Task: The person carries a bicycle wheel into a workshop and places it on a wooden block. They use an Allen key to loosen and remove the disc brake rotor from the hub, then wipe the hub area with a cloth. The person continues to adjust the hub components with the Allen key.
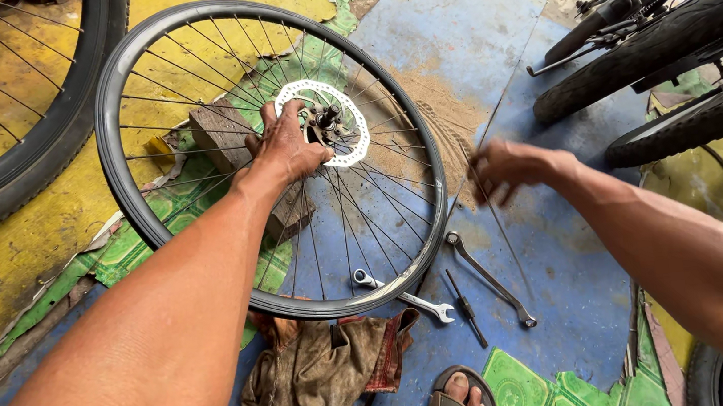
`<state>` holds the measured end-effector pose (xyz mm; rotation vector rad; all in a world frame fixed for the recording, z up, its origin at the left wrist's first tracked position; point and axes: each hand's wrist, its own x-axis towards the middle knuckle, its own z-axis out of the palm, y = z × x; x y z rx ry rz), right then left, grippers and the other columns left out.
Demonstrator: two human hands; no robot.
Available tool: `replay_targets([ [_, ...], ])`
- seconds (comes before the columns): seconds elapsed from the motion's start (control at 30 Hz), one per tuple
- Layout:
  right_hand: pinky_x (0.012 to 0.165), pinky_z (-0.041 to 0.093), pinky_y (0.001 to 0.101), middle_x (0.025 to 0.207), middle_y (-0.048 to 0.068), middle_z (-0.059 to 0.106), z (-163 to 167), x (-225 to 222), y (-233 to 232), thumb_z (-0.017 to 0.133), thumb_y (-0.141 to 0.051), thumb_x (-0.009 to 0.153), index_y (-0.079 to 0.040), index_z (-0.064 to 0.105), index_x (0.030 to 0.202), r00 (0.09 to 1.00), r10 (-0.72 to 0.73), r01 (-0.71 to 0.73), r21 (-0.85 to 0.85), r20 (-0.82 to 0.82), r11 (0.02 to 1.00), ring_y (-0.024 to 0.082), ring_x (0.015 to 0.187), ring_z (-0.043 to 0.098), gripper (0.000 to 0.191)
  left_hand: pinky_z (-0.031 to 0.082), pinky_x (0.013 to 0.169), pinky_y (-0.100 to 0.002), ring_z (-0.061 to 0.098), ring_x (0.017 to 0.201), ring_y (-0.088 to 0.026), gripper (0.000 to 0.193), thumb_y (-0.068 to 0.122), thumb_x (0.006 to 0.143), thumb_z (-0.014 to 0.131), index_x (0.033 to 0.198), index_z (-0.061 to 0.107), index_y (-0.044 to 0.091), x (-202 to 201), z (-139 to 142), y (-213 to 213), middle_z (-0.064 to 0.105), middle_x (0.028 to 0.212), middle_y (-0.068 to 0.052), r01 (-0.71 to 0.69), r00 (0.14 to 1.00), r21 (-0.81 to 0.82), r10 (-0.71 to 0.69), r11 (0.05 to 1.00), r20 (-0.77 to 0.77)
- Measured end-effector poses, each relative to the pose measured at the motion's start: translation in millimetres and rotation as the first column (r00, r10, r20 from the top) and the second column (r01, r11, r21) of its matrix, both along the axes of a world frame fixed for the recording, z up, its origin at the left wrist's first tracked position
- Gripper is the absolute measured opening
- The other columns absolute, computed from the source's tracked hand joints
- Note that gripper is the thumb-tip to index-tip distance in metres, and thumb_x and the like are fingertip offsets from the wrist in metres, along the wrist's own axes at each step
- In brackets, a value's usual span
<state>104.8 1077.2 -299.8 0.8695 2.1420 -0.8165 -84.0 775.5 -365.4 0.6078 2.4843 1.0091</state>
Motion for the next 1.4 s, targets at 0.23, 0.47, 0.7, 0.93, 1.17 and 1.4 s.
replay_targets([
  [0.23, 0.08, 0.068, 0.0419, 0.11, 0.013, 0.079, -24, 57, 4, 0.05, -0.033, 0.103, -0.003, 0.07, 0.117, 0.944, 0.115, -0.137, 0.049, 0.309, 0.989, 0.025, 0.101, 0.077, 0.039, 0.037, 0.111, -0.046, 0.052, 0.125, -0.03, 0.081, 0.024, 0.068, 0.082, 0.143, 0.054, 0.021, -2, -9, -4, 0.039, 0.143, -0.012, -0.065, 0.998, 0.121, 0.066, 0.991, -0.005],
  [0.47, 0.074, 0.062, 0.0321, 0.109, 0.006, 0.075, -55, 52, 2, 0.062, -0.04, 0.09, -0.007, 0.057, 0.127, 0.801, 0.535, -0.598, 0.313, 0.268, 0.738, 0.021, 0.084, 0.075, 0.049, 0.035, 0.112, -0.047, 0.049, 0.13, -0.028, 0.072, 0.022, 0.073, 0.078, 0.142, 0.058, 0.034, -1, 0, 3, 0.031, 0.153, -0.012, -0.025, 0.999, 0.039, 0.024, 0.999, 0.028],
  [0.7, 0.075, 0.044, 0.0339, 0.086, 0.003, 0.053, -32, -45, -53, 0.048, -0.014, 0.118, -0.008, 0.059, 0.101, 0.06, 0.842, -0.404, 0.784, 0.537, -0.471, 0.015, 0.073, 0.05, 0.021, 0.014, 0.117, -0.059, 0.027, 0.145, -0.029, 0.067, 0.02, 0.081, 0.071, 0.143, 0.058, 0.038, -2, 7, 10, 0.015, 0.159, -0.011, 0.01, 1.0, 0.035, -0.011, 0.999, 0.025],
  [0.93, 0.056, 0.045, 0.0388, 0.069, 0.008, 0.062, -29, -84, -129, 0.054, -0.025, 0.104, -0.004, 0.068, 0.09, 0.555, 0.593, -0.339, 0.493, -0.583, 0.801, 0.018, 0.055, 0.05, 0.029, 0.023, 0.118, -0.053, 0.042, 0.134, -0.037, 0.053, 0.037, 0.085, 0.071, 0.135, 0.061, 0.051, -3, 11, 12, 0.019, 0.158, -0.009, -0.032, 0.995, -0.087, 0.039, 0.996, 0.089],
  [1.17, 0.048, 0.047, 0.0323, 0.066, 0.002, 0.063, -40, -99, -118, 0.053, -0.021, 0.1, -0.009, 0.067, 0.081, 0.718, 0.451, -0.301, 0.348, -0.53, 0.888, 0.012, 0.048, 0.048, 0.026, 0.029, 0.114, -0.053, 0.048, 0.129, -0.032, 0.058, 0.023, 0.083, 0.067, 0.133, 0.063, 0.051, -2, 12, 15, 0.031, 0.149, -0.008, -0.031, 0.992, -0.074, 0.04, 0.997, 0.119],
  [1.4, 0.045, 0.042, 0.0363, 0.062, 0.006, 0.055, -33, -88, -100, 0.051, -0.008, 0.091, -0.006, 0.057, 0.07, 0.72, 0.596, -0.361, 0.541, -0.356, 0.759, 0.015, 0.049, 0.04, 0.022, 0.024, 0.114, -0.058, 0.041, 0.136, -0.035, 0.061, 0.016, 0.083, 0.065, 0.135, 0.061, 0.046, -3, 7, 16, 0.026, 0.149, -0.009, -0.004, 0.994, -0.076, 0.013, 0.997, 0.11],
])
